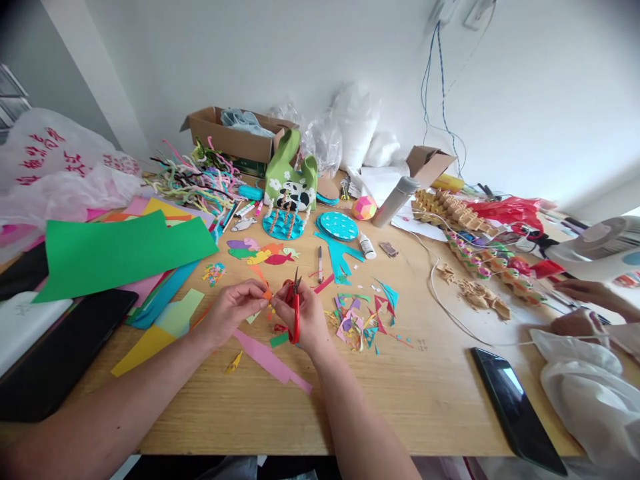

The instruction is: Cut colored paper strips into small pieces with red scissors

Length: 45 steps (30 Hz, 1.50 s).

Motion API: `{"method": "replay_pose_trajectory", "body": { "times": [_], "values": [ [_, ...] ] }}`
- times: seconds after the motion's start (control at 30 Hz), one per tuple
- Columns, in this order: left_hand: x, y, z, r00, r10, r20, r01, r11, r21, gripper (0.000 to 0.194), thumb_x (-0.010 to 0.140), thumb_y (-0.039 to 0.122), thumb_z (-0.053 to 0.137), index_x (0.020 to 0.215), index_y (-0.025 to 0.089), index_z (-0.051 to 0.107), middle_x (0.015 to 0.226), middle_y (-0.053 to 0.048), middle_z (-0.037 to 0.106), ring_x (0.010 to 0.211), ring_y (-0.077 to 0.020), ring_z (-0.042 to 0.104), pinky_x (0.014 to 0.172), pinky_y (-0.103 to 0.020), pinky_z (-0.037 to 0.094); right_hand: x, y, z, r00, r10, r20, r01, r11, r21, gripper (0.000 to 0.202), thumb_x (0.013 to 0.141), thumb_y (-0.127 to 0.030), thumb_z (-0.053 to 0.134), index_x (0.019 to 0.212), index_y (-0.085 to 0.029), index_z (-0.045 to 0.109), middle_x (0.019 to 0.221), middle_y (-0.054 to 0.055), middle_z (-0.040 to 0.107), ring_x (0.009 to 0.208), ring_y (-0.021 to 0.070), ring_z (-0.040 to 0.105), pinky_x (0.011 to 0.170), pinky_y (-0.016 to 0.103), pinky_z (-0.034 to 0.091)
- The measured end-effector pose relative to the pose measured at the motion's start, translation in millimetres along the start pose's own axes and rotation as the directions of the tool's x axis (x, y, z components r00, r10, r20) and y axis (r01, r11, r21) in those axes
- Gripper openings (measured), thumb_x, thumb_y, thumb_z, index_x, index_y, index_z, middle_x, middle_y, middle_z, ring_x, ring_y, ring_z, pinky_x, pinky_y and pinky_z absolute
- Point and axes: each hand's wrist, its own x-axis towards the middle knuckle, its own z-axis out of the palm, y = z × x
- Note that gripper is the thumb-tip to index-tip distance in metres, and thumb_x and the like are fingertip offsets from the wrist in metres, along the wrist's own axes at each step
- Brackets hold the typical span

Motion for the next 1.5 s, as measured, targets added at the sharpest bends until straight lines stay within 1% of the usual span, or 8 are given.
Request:
{"method": "replay_pose_trajectory", "body": {
  "times": [0.27, 0.53, 0.8, 0.93, 1.03, 1.2, 1.33, 1.5],
  "values": [
    [-1, 4, -0.8, 0.991, -0.13, 0.009, 0.13, 0.991, -0.029, 0.012, 0.07, 0.027, 0.07, 0.071, 0.016, 0.064, 0.07, -0.001, 0.061, 0.068, -0.0139, 0.055, 0.065, -0.026, 0.043, -2, -4, 1, 0.996, 0.014, 0.09, -0.007, 0.997, -0.074, 0.033, 0.064, -0.035, 0.076, 0.073, -0.018, 0.05, 0.065, -0.002, 0.053, 0.058, 0.0116, 0.048, 0.053, 0.023, 0.04],
    [-5, 13, 2.2, 0.984, -0.167, 0.066, 0.166, 0.986, 0.026, 0.012, 0.069, 0.027, 0.069, 0.067, 0.015, 0.068, 0.066, -0.001, 0.061, 0.066, -0.0131, 0.052, 0.062, -0.024, 0.039, 0, -1, -3, 1.0, -0.001, 0.003, 0.001, 0.996, -0.086, 0.024, 0.068, -0.031, 0.071, 0.073, -0.017, 0.053, 0.064, -0.003, 0.05, 0.056, 0.0103, 0.046, 0.054, 0.022, 0.038],
    [2, 12, -8.3, 0.951, -0.302, 0.058, 0.305, 0.9, -0.311, 0.075, 0.073, 0.078, 0.038, 0.073, 0.011, 0.071, 0.074, -0.014, 0.068, 0.067, -0.021, 0.06, 0.058, -0.031, 0.044, -2, 0, -4, 0.999, 0.013, 0.052, -0.013, 1.0, 0.005, 0.026, 0.065, -0.027, 0.076, 0.076, -0.017, 0.054, 0.067, -0.003, 0.053, 0.057, 0.0098, 0.047, 0.054, 0.021, 0.038],
    [1, 15, -4.7, 0.96, -0.272, 0.071, 0.274, 0.962, -0.02, 0.036, 0.063, 0.048, 0.076, 0.069, 0.013, 0.068, 0.066, -0.006, 0.066, 0.062, -0.0146, 0.057, 0.06, -0.027, 0.042, -1, 3, -3, 0.997, -0.003, 0.076, 0.005, 0.999, -0.033, 0.026, 0.067, -0.028, 0.075, 0.078, -0.017, 0.054, 0.067, -0.003, 0.053, 0.057, 0.0101, 0.046, 0.053, 0.021, 0.037],
    [0, 14, -1.9, 0.961, -0.262, 0.091, 0.259, 0.965, 0.046, 0.023, 0.064, 0.034, 0.078, 0.068, 0.014, 0.068, 0.065, -0.004, 0.067, 0.062, -0.0134, 0.057, 0.062, -0.026, 0.043, 0, 2, -4, 0.998, -0.047, 0.047, 0.052, 0.992, -0.117, 0.025, 0.073, -0.034, 0.072, 0.076, -0.017, 0.054, 0.065, -0.002, 0.051, 0.057, 0.011, 0.046, 0.054, 0.022, 0.038],
    [4, 8, -6.6, 0.963, -0.267, -0.044, 0.253, 0.944, -0.212, 0.016, 0.067, 0.029, 0.075, 0.068, 0.014, 0.068, 0.066, -0.003, 0.066, 0.061, -0.0113, 0.056, 0.063, -0.025, 0.044, -5, 0, -7, 0.969, -0.244, 0.024, 0.243, 0.941, -0.236, 0.035, 0.086, -0.052, 0.055, 0.079, -0.017, 0.054, 0.072, 0.003, 0.056, 0.064, 0.0151, 0.052, 0.057, 0.025, 0.039],
    [7, 7, -9.7, 0.945, -0.315, -0.092, 0.247, 0.868, -0.432, 0.015, 0.064, 0.026, 0.077, 0.068, 0.015, 0.068, 0.07, -0.003, 0.067, 0.065, -0.0119, 0.06, 0.064, -0.025, 0.047, -10, 7, -4, 0.986, -0.097, 0.138, 0.143, 0.915, -0.378, 0.044, 0.081, -0.058, 0.059, 0.068, -0.017, 0.052, 0.058, 0.002, 0.055, 0.053, 0.0142, 0.051, 0.048, 0.024, 0.036],
    [5, 11, -6.0, 0.938, -0.317, -0.138, 0.217, 0.852, -0.476, 0.015, 0.061, 0.024, 0.078, 0.068, 0.014, 0.069, 0.068, -0.002, 0.066, 0.061, -0.0099, 0.057, 0.061, -0.023, 0.046, -13, 11, 5, 0.988, 0.01, 0.153, 0.081, 0.81, -0.58, 0.049, 0.079, -0.061, 0.061, 0.059, -0.018, 0.047, 0.051, 0.002, 0.057, 0.046, 0.0123, 0.048, 0.043, 0.022, 0.03]
  ]
}}
